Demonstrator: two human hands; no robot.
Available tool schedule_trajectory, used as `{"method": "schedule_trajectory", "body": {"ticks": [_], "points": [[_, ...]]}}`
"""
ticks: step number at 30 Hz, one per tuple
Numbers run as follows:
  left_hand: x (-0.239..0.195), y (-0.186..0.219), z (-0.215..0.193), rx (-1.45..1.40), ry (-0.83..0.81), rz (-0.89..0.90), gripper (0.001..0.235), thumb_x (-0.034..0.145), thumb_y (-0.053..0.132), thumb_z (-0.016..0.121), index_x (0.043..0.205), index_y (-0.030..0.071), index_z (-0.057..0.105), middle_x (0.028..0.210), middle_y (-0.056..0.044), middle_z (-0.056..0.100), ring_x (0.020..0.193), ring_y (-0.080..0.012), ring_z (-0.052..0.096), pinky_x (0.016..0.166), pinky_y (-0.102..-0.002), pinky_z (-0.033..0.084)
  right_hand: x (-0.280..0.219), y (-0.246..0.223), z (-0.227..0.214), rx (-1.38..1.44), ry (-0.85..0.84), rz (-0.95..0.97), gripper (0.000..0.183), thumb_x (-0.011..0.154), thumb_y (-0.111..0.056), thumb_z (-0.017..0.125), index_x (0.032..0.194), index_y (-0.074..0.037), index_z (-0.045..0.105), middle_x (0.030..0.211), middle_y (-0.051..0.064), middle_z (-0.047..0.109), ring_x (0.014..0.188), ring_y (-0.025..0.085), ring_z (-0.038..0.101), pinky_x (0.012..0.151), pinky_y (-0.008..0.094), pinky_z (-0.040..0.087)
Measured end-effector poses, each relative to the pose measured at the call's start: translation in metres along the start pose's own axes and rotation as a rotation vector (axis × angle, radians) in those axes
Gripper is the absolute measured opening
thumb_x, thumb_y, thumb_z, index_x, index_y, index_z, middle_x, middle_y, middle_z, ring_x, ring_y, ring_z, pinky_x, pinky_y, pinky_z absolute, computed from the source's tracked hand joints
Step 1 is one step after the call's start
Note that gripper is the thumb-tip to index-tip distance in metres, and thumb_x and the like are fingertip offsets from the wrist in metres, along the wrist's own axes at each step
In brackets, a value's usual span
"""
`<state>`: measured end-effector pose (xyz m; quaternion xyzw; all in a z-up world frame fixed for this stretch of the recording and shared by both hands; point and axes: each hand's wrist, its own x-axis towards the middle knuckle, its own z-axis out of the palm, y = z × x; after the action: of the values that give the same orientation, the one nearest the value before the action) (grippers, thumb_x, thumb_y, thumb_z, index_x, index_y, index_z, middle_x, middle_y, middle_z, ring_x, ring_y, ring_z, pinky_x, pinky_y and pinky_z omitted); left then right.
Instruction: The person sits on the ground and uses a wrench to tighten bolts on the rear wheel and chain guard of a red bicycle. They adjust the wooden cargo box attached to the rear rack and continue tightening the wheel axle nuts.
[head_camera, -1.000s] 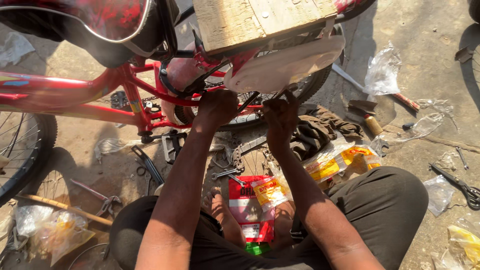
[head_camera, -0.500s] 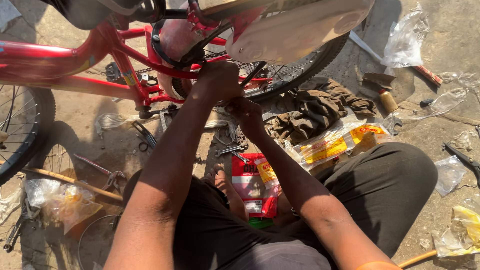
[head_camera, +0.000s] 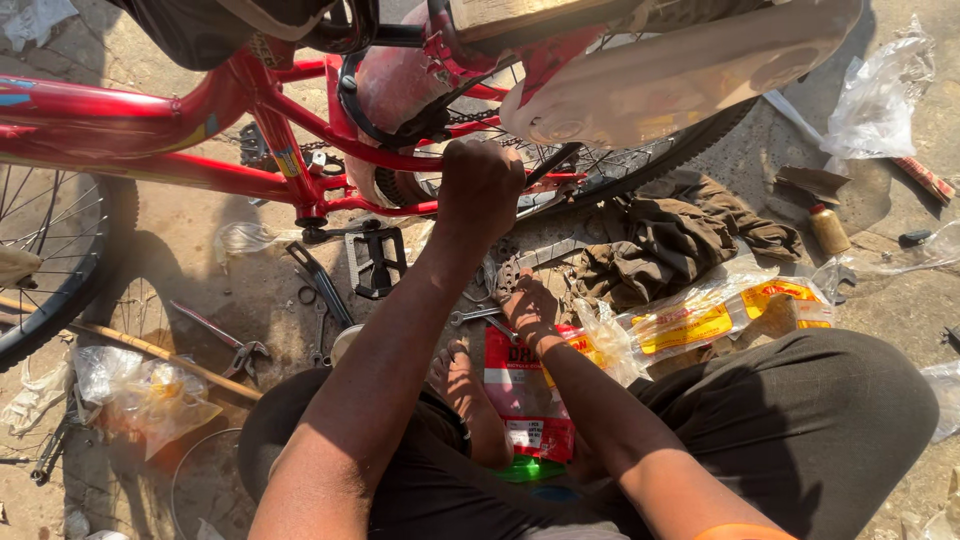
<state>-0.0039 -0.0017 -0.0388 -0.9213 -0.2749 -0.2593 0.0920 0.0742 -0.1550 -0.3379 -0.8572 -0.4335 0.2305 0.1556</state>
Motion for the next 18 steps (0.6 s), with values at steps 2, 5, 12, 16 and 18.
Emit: {"method": "schedule_trajectory", "body": {"ticks": [2, 5, 12, 16, 18], "points": [[-0.004, 0.006, -0.001, 0.018, 0.019, -0.011, 0.009, 0.078, 0.017, 0.069, 0.074, 0.008, 0.068, 0.068, -0.011, 0.057, 0.071, -0.0315, 0.059, 0.068, -0.049, 0.04, -0.002, -0.01, -0.008, 0.006, -0.021, 0.002, 0.045, 0.085, -0.04, 0.071, 0.114, -0.007, 0.061, 0.101, 0.02, 0.074, 0.101, 0.038, 0.071, 0.087, 0.042, 0.056], [0.0, 0.013, -0.001, 0.021, -0.124, -0.066, 0.01, 0.072, 0.018, 0.069, 0.073, 0.008, 0.068, 0.07, -0.011, 0.056, 0.073, -0.0314, 0.058, 0.07, -0.05, 0.039, 0.016, -0.022, -0.039, -0.037, -0.105, 0.025, 0.036, 0.087, -0.035, 0.069, 0.109, -0.008, 0.064, 0.099, 0.018, 0.074, 0.096, 0.035, 0.071, 0.084, 0.042, 0.057], [-0.004, 0.025, -0.002, 0.088, 0.59, 0.031, 0.016, 0.076, 0.013, 0.066, 0.087, 0.003, 0.07, 0.093, -0.017, 0.067, 0.1, -0.0339, 0.061, 0.095, -0.055, 0.044, 0.101, 0.018, -0.205, -0.522, -0.498, -0.279, 0.018, 0.092, -0.025, 0.064, 0.098, -0.01, 0.072, 0.094, 0.014, 0.073, 0.083, 0.03, 0.071, 0.076, 0.04, 0.058], [-0.003, 0.024, 0.008, -0.076, 0.021, -0.141, 0.011, 0.069, 0.017, 0.07, 0.073, 0.008, 0.065, 0.075, -0.011, 0.062, 0.082, -0.0332, 0.059, 0.082, -0.053, 0.041, 0.128, 0.058, -0.332, -0.694, -0.479, -0.756, 0.013, 0.091, -0.018, 0.065, 0.093, -0.012, 0.076, 0.093, 0.012, 0.073, 0.077, 0.03, 0.07, 0.073, 0.041, 0.057], [-0.002, 0.022, 0.013, -0.033, 0.024, -0.151, 0.007, 0.075, 0.011, 0.069, 0.08, 0.01, 0.065, 0.077, -0.009, 0.062, 0.084, -0.0321, 0.06, 0.083, -0.051, 0.04, 0.137, 0.062, -0.378, -0.492, -0.518, -0.499, 0.011, 0.086, -0.01, 0.066, 0.093, -0.009, 0.075, 0.086, 0.016, 0.075, 0.077, 0.031, 0.07, 0.071, 0.043, 0.057]]}}
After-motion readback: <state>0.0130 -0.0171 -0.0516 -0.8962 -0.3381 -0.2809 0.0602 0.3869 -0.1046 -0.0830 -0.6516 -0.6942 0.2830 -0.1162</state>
